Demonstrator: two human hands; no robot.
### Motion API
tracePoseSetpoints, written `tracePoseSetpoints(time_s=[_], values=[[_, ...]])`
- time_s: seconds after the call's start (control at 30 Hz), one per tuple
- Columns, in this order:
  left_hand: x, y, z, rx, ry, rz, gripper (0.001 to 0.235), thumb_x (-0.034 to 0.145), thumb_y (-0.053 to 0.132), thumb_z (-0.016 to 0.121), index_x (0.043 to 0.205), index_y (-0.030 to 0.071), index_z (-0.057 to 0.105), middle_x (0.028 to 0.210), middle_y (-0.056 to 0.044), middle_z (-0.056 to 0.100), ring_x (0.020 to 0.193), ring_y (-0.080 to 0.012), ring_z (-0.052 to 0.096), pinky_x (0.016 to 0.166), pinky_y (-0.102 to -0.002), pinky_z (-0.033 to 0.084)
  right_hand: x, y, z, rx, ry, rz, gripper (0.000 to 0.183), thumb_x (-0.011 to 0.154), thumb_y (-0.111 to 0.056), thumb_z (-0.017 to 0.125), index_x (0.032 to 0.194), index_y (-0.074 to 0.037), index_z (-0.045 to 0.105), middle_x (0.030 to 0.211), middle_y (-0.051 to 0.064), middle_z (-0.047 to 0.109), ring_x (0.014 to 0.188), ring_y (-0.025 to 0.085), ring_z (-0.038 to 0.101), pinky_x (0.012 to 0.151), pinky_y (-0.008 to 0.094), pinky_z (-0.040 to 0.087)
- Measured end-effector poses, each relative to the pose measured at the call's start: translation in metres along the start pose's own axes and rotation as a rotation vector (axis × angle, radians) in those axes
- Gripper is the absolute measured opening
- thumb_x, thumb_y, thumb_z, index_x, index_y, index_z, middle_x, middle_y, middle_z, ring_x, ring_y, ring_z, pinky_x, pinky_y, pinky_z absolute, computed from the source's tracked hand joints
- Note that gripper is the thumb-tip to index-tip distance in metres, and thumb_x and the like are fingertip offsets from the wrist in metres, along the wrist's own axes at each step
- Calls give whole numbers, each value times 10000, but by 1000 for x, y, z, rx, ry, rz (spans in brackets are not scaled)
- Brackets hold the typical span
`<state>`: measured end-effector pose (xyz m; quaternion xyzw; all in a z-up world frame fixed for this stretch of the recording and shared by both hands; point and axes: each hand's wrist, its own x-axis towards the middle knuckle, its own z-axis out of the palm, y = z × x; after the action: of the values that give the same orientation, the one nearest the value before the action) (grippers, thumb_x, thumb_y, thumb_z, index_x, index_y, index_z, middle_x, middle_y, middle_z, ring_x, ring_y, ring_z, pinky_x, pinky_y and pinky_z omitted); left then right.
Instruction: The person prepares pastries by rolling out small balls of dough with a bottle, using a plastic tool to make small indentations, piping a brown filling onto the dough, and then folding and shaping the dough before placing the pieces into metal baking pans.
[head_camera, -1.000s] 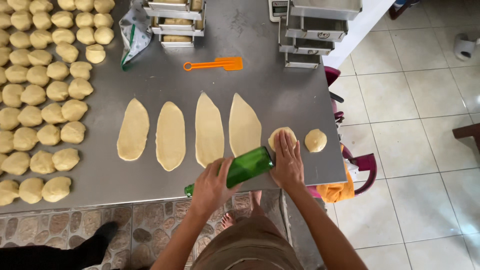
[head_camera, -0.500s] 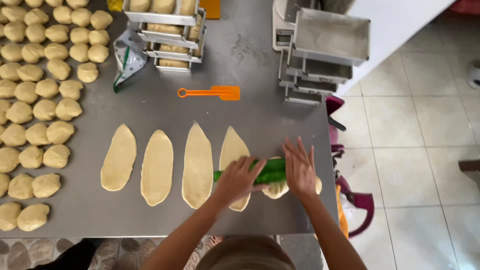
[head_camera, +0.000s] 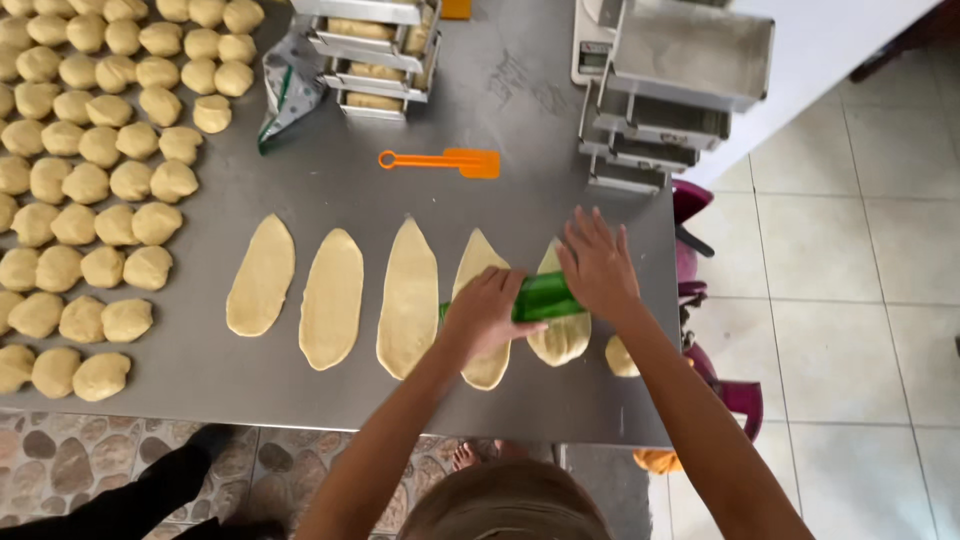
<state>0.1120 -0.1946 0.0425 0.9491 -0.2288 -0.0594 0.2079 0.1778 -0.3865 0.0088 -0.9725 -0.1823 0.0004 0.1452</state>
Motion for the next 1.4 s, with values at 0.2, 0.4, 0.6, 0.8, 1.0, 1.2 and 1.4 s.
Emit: tracePoseSetpoints(time_s=[0.2,0.4,0.6,0.8,1.0,1.2,1.4], values=[[-86,38,60,97,133,135,686,775,464,708,1195,-26,478,1002,-195,597,983,-326,595,770,-392,547,-157,-36,5,-42,243,-142,450,948,-279,388,1326,-59,490,1398,97,456,1307,340,379,1027,522,333],[-129,61,88,263,192,204,760,735,441,759,1305,70,419,1096,-148,581,911,-279,602,714,-382,524,-257,-47,17,173,121,-187,576,925,-182,470,1425,-3,248,1495,130,283,1417,339,190,1132,458,268],[-146,61,94,163,267,176,880,632,356,812,1370,120,396,1049,-137,568,940,-317,612,672,-385,551,-211,6,37,200,610,-125,382,938,-106,489,1271,81,503,1303,272,493,1248,439,422,1049,481,337],[-121,60,46,123,396,9,760,662,362,799,1283,77,466,1015,-168,584,904,-325,637,652,-389,565,-186,3,43,-195,292,104,765,761,-345,579,1439,-82,341,1491,123,327,1376,281,296,1095,523,234],[-43,83,39,86,452,-88,711,692,421,773,1233,40,514,953,-205,610,821,-345,653,606,-422,574,-212,2,4,-117,260,163,588,838,-609,471,1363,-347,436,1505,130,267,1405,447,80,1043,684,122],[3,93,81,144,287,353,756,722,489,700,1348,156,437,974,-122,582,904,-297,617,666,-385,540,-162,63,-7,57,460,144,352,979,-186,406,1270,-121,593,1303,57,563,1316,323,388,1067,548,254],[85,41,49,264,360,262,568,808,461,649,1282,183,507,1015,-115,574,960,-284,593,754,-372,508,-2,140,19,87,279,166,316,998,-407,390,1037,-272,674,1017,-120,666,1029,131,614,944,345,434]])
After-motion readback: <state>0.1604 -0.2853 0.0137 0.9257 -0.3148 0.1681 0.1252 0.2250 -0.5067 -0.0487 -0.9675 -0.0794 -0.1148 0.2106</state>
